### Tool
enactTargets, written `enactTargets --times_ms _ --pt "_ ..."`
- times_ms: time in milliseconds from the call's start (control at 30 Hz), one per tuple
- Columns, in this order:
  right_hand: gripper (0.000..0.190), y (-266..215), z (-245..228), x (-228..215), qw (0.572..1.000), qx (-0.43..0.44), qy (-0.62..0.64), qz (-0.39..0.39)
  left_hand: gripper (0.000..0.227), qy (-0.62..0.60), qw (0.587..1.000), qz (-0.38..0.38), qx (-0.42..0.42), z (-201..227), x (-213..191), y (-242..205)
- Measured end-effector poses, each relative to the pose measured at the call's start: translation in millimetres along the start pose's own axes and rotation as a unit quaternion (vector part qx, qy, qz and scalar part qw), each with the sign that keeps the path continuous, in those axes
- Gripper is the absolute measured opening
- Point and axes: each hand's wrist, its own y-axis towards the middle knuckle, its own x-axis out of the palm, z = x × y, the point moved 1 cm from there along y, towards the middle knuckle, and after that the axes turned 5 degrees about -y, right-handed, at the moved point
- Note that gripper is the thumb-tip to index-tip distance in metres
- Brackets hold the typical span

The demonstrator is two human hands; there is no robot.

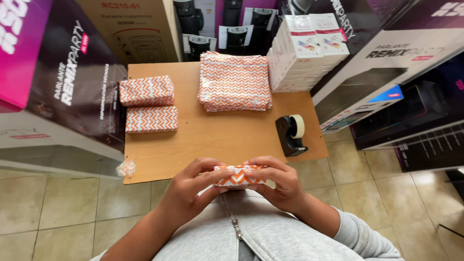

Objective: The person wraps small rectangular boxes with orange and white chevron-patterned paper. They fold the paper around each box, tuck the ends, and secure the package with clear tape from a dispenser. The wrapped boxes are stacked on the table.

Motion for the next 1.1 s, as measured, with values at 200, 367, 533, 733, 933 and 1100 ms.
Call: enactTargets --times_ms 200,367,533,733,933,1100 --pt "0.064 -18 21 -30 0.992 0.103 0.021 0.066 0.035 -0.006 1.000 0.006 0.005 -3 -2 -5" --pt "0.023 -102 182 -99 0.833 0.489 -0.084 0.243 0.030 -0.024 0.998 -0.003 0.052 -9 -1 -8" --pt "0.047 -167 275 -97 0.735 0.653 -0.084 0.165 0.030 -0.050 0.997 -0.008 0.057 -21 2 -6" --pt "0.014 -177 303 -78 0.739 0.606 0.021 0.294 0.034 -0.076 0.995 -0.037 0.051 -26 8 0" --pt "0.024 -209 250 -68 0.679 0.697 -0.019 0.228 0.032 -0.067 0.996 -0.033 0.054 -35 12 2" --pt "0.008 -264 322 -24 0.541 0.745 0.293 0.257 0.030 -0.065 0.995 -0.060 0.052 -29 10 8"
